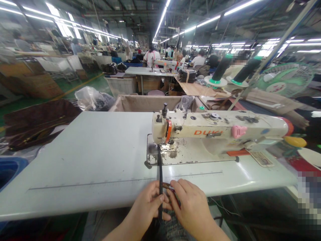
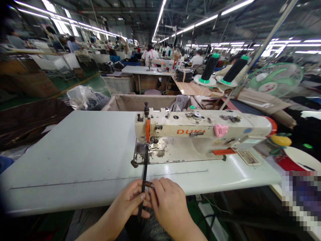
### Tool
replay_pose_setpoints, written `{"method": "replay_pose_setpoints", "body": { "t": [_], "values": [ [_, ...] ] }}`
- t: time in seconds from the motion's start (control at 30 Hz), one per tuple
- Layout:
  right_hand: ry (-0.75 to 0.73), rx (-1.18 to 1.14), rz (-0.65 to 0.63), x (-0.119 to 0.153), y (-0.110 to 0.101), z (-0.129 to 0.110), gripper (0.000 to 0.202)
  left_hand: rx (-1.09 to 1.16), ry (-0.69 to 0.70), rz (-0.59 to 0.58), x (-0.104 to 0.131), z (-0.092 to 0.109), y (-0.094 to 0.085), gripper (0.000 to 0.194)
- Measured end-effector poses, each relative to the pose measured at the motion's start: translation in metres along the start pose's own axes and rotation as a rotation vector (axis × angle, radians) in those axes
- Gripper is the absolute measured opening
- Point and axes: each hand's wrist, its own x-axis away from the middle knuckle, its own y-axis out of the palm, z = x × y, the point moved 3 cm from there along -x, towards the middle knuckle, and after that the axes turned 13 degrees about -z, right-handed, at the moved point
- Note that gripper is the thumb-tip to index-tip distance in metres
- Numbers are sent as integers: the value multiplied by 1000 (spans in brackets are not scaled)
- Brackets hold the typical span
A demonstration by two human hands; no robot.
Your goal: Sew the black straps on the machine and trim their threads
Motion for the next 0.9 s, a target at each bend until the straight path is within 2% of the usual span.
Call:
{"method": "replay_pose_setpoints", "body": {
  "t": [0.17, 0.3, 0.37, 0.47, 0.6, 0.7, 0.9],
  "values": [
    [-26, 53, -2, 1, 3, -1, 31, 17, 9, 20, -3, -6, -2, 70],
    [-34, 42, 2, 3, 8, 1, 26, 20, 20, -9, -3, -4, -1, 61],
    [6, -100, -33, 1, 9, 7, 20, 27, 31, -29, -2, -1, 0, 54],
    [131, -419, -157, -4, 12, 17, 14, 47, 41, -31, 1, 3, 1, 50],
    [319, -772, -301, -10, 20, 26, 18, 74, 46, -26, 3, 8, 2, 50],
    [359, -1003, -345, -12, 28, 27, 26, 95, 55, -34, 3, 12, 3, 51],
    [408, -1185, -389, -16, 38, 35, 42, 149, 78, -41, -1, 20, 7, 61]
  ]
}}
